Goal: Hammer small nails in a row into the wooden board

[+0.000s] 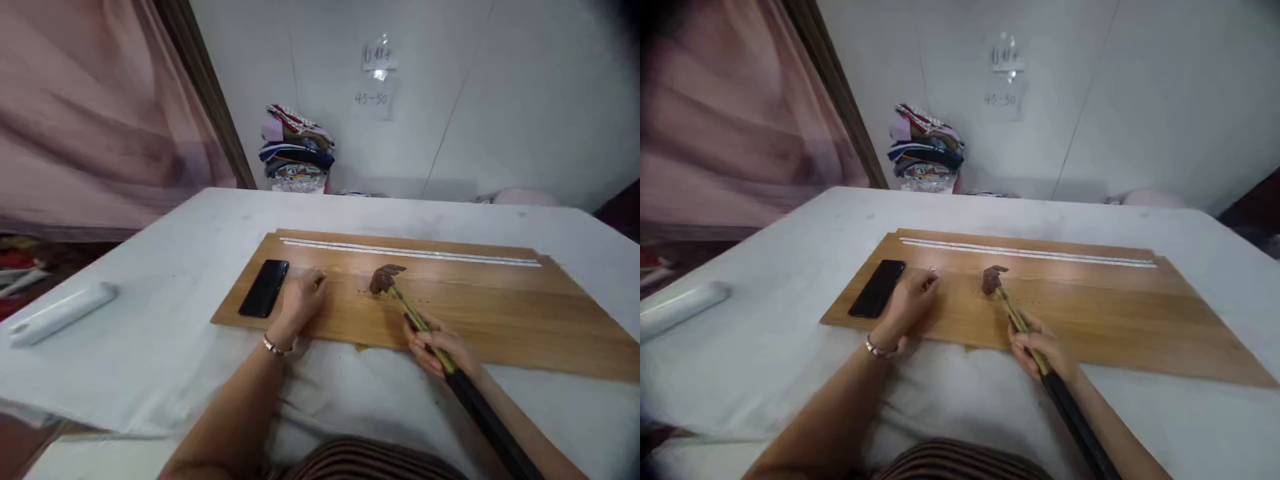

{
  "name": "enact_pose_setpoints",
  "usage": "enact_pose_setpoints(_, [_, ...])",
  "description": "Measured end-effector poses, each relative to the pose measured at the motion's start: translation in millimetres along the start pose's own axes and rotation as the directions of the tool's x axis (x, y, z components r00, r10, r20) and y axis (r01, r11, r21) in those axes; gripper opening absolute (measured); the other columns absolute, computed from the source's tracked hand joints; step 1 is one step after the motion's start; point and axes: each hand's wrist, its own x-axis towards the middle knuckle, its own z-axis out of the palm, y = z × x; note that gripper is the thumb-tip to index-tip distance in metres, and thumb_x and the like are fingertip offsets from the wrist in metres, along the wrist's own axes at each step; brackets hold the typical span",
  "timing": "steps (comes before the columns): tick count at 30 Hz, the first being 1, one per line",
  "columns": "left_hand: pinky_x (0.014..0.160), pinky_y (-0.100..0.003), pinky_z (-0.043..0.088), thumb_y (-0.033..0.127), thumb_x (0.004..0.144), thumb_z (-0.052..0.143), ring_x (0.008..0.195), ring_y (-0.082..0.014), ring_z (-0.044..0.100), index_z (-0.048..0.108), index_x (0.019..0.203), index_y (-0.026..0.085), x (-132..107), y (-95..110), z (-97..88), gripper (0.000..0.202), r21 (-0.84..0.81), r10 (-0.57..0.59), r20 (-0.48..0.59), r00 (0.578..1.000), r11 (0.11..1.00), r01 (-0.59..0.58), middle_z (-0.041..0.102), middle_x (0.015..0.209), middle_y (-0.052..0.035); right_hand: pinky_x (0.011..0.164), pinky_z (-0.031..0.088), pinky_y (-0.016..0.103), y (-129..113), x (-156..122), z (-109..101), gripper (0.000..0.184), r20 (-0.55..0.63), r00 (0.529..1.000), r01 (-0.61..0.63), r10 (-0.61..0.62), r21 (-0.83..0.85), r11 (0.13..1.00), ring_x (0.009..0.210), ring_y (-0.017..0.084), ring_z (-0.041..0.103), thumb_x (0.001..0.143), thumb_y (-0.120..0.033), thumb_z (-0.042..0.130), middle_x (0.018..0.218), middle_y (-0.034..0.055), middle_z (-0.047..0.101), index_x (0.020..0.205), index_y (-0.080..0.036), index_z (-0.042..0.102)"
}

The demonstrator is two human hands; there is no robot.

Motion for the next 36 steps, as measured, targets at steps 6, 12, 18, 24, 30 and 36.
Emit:
enact_pose_setpoints(6, [0.065,-0.024,0.041,0.024,0.088,0.052,0.073,-0.0146,0.063,0.063,0.078,0.019,-8,13,13.7,0.016,0.011,0.114,0.127,0.985,0.993,-0.116,0.07,0.082,-0.0023,0.027,0.033,0.011,-5,-5,5,0.018,-0.005,1.0,0.013,-0.013,0.046,0.999,0.031,0.0,0.026,0.078,-0.031,0.066,0.062,-0.0077,0.047,0.087,-0.019,0.055])
enact_pose_setpoints(12, [0.067,-0.026,0.044,0.026,0.09,0.051,0.077,-0.0161,0.064,0.064,0.081,0.02,-8,9,21.7,0.018,0.018,0.186,0.165,0.969,0.981,-0.191,0.07,0.085,-0.0027,0.027,0.034,0.011,0,2,4,0.012,0.04,0.999,0.023,-0.026,0.088,0.996,0.032,0.0,0.027,0.08,-0.025,0.063,0.064,-0.0072,0.048,0.087,-0.019,0.055])
enact_pose_setpoints(18, [0.067,-0.026,0.044,0.025,0.089,0.051,0.079,-0.0167,0.064,0.065,0.081,0.02,-6,6,23.1,0.017,0.012,0.177,0.174,0.969,0.983,-0.182,0.07,0.083,-0.0028,0.028,0.034,0.011,1,5,4,0.01,0.048,0.998,0.037,-0.042,0.086,0.996,0.032,0.0,0.027,0.082,-0.025,0.062,0.064,-0.0074,0.047,0.085,-0.019,0.054])
enact_pose_setpoints(24, [0.066,-0.027,0.043,0.025,0.089,0.051,0.08,-0.0176,0.064,0.064,0.08,0.02,-5,10,21.8,0.017,0.003,0.169,0.197,0.966,0.985,-0.173,0.069,0.083,-0.0029,0.028,0.033,0.011,-1,3,7,0.014,0.017,0.999,0.03,-0.031,0.059,0.998,0.031,-0.001,0.027,0.081,-0.028,0.063,0.064,-0.0076,0.046,0.086,-0.019,0.054])
enact_pose_setpoints(30, [0.066,-0.026,0.042,0.025,0.089,0.052,0.079,-0.0166,0.064,0.064,0.081,0.021,-5,8,25.1,0.015,0.021,0.162,0.199,0.966,0.985,-0.17,0.07,0.085,-0.0019,0.028,0.033,0.011,2,5,3,0.016,0.021,1.0,0.011,-0.012,0.032,0.999,0.03,0.0,0.025,0.081,-0.029,0.062,0.06,-0.0089,0.044,0.09,-0.02,0.053])
enact_pose_setpoints(36, [0.066,-0.027,0.043,0.026,0.089,0.052,0.081,-0.0174,0.064,0.065,0.083,0.021,-5,6,25.9,0.015,0.025,0.162,0.191,0.968,0.985,-0.17,0.07,0.086,-0.0026,0.027,0.033,0.011,3,4,3,0.012,0.016,0.999,0.027,-0.028,0.057,0.998,0.032,0.0,0.027,0.081,-0.027,0.063,0.065,-0.0071,0.047,0.086,-0.019,0.055])
